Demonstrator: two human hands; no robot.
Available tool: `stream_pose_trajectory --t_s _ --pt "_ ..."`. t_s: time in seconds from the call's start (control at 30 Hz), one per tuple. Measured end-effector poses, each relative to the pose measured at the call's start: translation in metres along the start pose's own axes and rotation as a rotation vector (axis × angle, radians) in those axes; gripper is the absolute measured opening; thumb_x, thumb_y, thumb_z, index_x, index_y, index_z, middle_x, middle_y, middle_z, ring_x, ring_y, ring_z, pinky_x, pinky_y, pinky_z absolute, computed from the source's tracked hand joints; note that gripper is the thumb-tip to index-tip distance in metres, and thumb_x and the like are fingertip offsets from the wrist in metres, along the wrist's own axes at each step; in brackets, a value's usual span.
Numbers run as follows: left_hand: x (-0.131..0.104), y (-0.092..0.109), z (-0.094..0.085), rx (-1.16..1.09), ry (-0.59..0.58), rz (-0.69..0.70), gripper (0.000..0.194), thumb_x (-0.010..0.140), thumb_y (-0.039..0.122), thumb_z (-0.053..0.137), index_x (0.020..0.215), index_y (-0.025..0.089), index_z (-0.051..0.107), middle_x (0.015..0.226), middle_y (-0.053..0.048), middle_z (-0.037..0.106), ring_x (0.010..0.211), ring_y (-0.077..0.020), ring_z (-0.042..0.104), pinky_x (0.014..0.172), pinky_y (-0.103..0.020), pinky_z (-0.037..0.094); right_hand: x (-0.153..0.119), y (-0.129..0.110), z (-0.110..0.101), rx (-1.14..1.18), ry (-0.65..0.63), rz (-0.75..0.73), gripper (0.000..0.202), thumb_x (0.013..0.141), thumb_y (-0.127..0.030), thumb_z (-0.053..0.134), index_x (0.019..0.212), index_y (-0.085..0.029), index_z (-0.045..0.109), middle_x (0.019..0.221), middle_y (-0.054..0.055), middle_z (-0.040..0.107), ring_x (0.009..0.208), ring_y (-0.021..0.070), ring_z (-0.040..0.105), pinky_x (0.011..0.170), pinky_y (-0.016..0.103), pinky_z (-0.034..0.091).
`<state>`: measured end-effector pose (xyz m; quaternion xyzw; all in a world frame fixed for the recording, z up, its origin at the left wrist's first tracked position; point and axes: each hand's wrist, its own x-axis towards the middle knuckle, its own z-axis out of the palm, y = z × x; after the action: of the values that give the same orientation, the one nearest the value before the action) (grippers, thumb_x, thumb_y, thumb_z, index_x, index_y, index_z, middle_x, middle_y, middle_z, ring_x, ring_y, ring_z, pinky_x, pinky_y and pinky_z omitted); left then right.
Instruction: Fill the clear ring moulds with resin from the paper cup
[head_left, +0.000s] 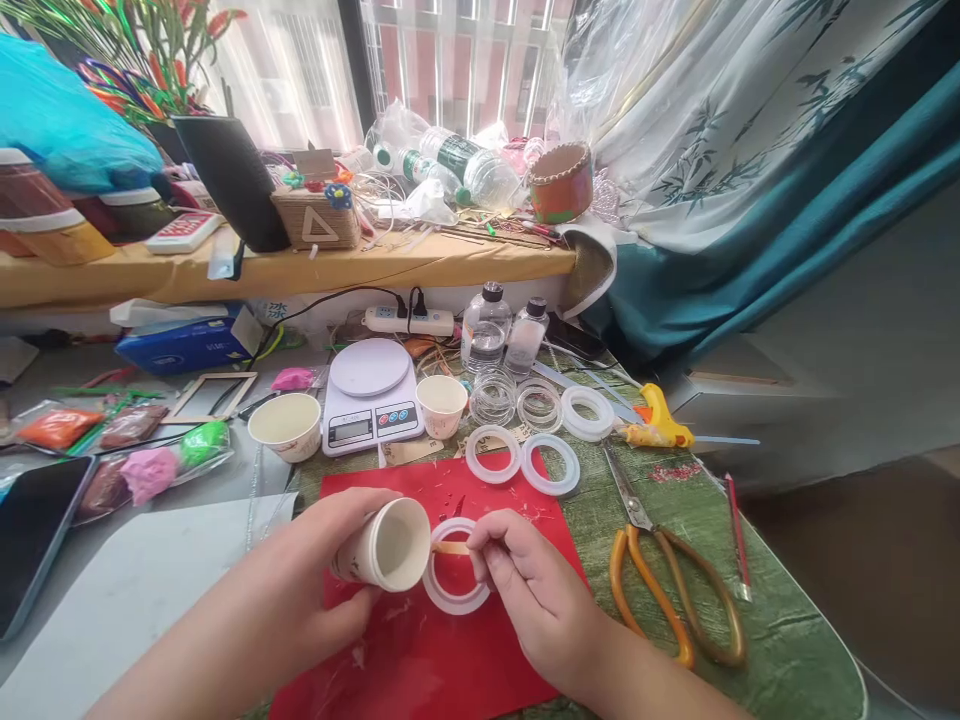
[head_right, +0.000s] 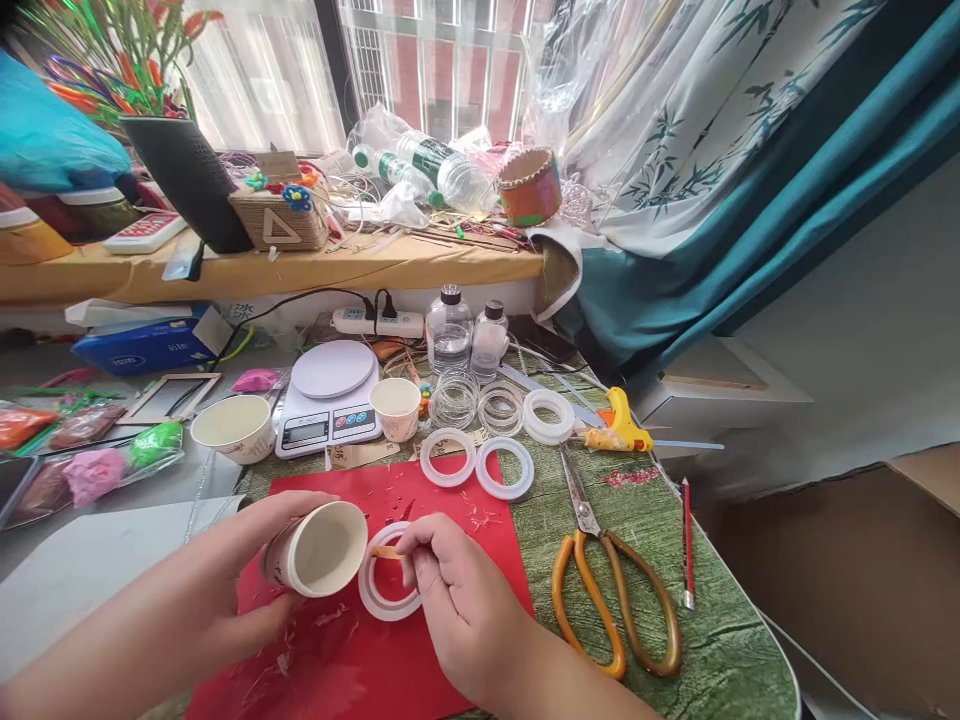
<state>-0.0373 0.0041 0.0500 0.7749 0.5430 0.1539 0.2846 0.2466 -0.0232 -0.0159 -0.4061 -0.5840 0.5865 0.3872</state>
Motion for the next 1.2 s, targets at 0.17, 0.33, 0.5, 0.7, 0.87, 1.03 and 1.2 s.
stream_pose_trajectory --t_s 0.17,0.33,0.5,0.7,0.87,1.03,1.2 --pt "0.000 -0.001 0.001 -0.031 -0.007 -0.009 0.062 0.081 0.021 0.064 0.141 0.037 0.071 0.135 0.002 0.082 0.114 -0.0229 0.081 0.092 -0.025 0.064 0.002 -0.004 0.002 0.211 -0.038 0.082 0.017 0.113 -0.042 0.067 0.116 -0.026 0.065 0.111 0.005 0.074 0.098 0.0183 0.066 0.095 0.035 0.056" --pt "0.001 -0.002 0.001 -0.027 0.000 -0.016 0.058 0.080 0.022 0.064 0.137 0.035 0.072 0.129 0.001 0.084 0.107 -0.0234 0.082 0.086 -0.026 0.064 0.008 -0.011 0.004 0.310 -0.027 0.108 0.027 0.110 -0.050 0.073 0.116 -0.024 0.073 0.124 0.011 0.081 0.090 0.0173 0.074 0.090 0.037 0.062" --pt "-0.001 0.001 0.002 -0.004 0.063 -0.039 0.055 0.083 0.027 0.064 0.137 0.037 0.072 0.127 0.003 0.083 0.110 -0.0227 0.080 0.090 -0.027 0.063 0.009 -0.002 -0.002 0.199 0.007 -0.051 0.024 0.113 -0.044 0.069 0.118 -0.027 0.084 0.127 0.010 0.083 0.096 0.0190 0.077 0.095 0.037 0.064" --pt "0.000 -0.007 0.004 0.024 0.054 0.016 0.055 0.085 0.026 0.064 0.140 0.034 0.069 0.129 0.001 0.083 0.109 -0.0228 0.082 0.087 -0.026 0.064 0.012 -0.008 -0.009 -0.108 0.070 -0.172 0.025 0.111 -0.025 0.067 0.127 -0.028 0.086 0.116 0.008 0.083 0.107 0.0214 0.077 0.095 0.033 0.061" --pt "0.003 -0.012 0.001 0.058 0.041 0.063 0.054 0.087 0.026 0.065 0.140 0.033 0.067 0.132 0.000 0.084 0.112 -0.0241 0.084 0.086 -0.026 0.067 0.017 -0.023 -0.016 -0.448 0.010 -0.336 0.026 0.115 -0.022 0.057 0.114 -0.022 0.083 0.097 0.006 0.078 0.091 0.0204 0.072 0.083 0.031 0.056" --pt "0.003 -0.015 -0.002 0.073 0.023 0.078 0.059 0.086 0.024 0.069 0.144 0.034 0.067 0.140 -0.002 0.082 0.119 -0.0267 0.083 0.087 -0.026 0.069 0.015 -0.027 -0.024 -0.880 -0.002 -0.444 0.036 0.116 -0.017 0.050 0.083 -0.019 0.065 0.079 0.003 0.064 0.073 0.0193 0.056 0.068 0.032 0.043" --pt "0.003 -0.016 -0.002 0.098 0.040 0.092 0.064 0.086 0.023 0.068 0.148 0.034 0.064 0.144 -0.001 0.081 0.123 -0.0262 0.082 0.091 -0.026 0.069 0.011 -0.032 -0.018 -1.117 -0.056 -0.411 0.032 0.107 -0.006 0.055 0.079 -0.021 0.060 0.078 0.003 0.062 0.069 0.0198 0.052 0.063 0.033 0.035"
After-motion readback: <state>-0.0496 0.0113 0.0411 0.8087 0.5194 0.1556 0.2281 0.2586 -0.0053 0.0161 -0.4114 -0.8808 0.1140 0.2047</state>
